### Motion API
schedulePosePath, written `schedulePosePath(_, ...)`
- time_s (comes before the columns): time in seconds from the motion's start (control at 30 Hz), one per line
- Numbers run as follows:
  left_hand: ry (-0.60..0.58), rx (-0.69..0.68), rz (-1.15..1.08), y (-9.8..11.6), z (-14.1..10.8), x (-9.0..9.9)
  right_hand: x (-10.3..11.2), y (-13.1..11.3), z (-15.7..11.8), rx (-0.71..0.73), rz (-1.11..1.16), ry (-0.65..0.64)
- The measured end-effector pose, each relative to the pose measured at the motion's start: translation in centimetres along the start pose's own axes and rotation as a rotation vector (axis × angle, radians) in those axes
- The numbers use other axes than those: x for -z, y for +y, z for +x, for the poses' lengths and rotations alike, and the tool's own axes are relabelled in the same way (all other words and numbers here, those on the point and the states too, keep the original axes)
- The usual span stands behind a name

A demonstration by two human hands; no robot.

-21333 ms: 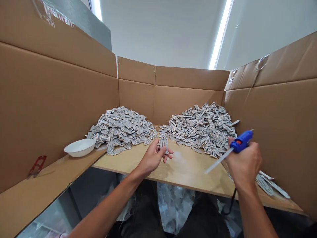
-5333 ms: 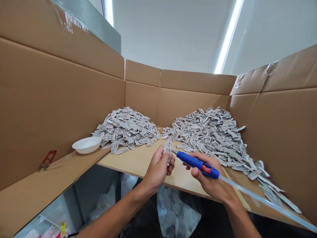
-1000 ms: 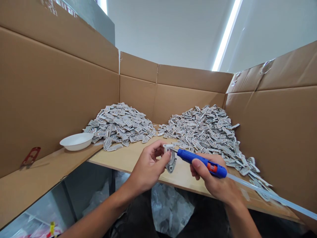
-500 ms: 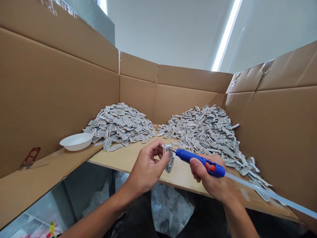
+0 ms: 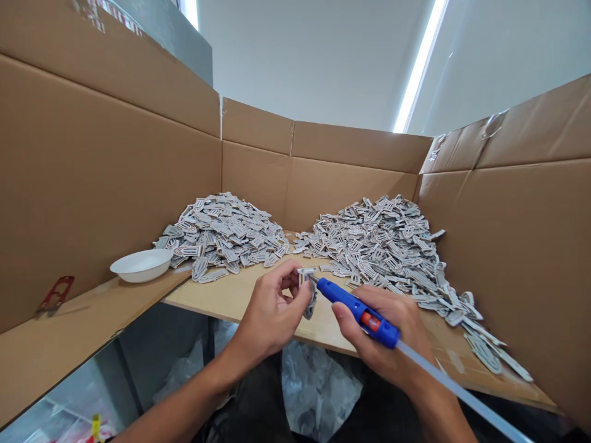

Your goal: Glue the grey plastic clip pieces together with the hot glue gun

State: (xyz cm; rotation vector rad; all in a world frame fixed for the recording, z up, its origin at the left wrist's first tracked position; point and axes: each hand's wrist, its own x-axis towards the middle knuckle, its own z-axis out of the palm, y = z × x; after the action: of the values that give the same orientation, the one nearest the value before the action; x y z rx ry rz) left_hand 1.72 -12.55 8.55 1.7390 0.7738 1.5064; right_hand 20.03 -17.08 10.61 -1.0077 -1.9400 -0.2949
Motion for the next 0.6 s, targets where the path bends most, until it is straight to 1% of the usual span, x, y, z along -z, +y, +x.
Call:
schedulePosePath(0.1,-0.022,0.010,-0.010,-0.7,0.2,0.1,-0.5,-0.2,-0.1,0.089,-0.084,0.026)
schedulePosePath(0.17,-0.019,0.023,-0.006,-1.1,0.3,0.2,-0.9,0.1,-0.3,0.118,-0.180,0.059)
schedulePosePath(0.27,-0.010,0.055,-0.017,-1.2,0.6,0.3,-1.1,1.0,-0.3,0.115,-0.307,0.169)
schedulePosePath(0.33,-0.020,0.091,-0.046,-1.1,0.7,0.3,-0.7,1.7,-0.3,0.090,-0.328,0.227)
schedulePosePath(0.43,-0.063,0.163,-0.108,-1.0,0.7,0.1,0.2,2.6,-0.1,0.006,-0.360,0.266)
schedulePosePath(0.5,-0.103,0.225,-0.173,-1.1,0.6,-0.3,0.8,3.2,-0.1,-0.068,-0.373,0.270)
schedulePosePath(0.6,-0.139,0.297,-0.243,-1.7,0.5,-0.9,1.2,4.3,-0.2,-0.182,-0.363,0.235)
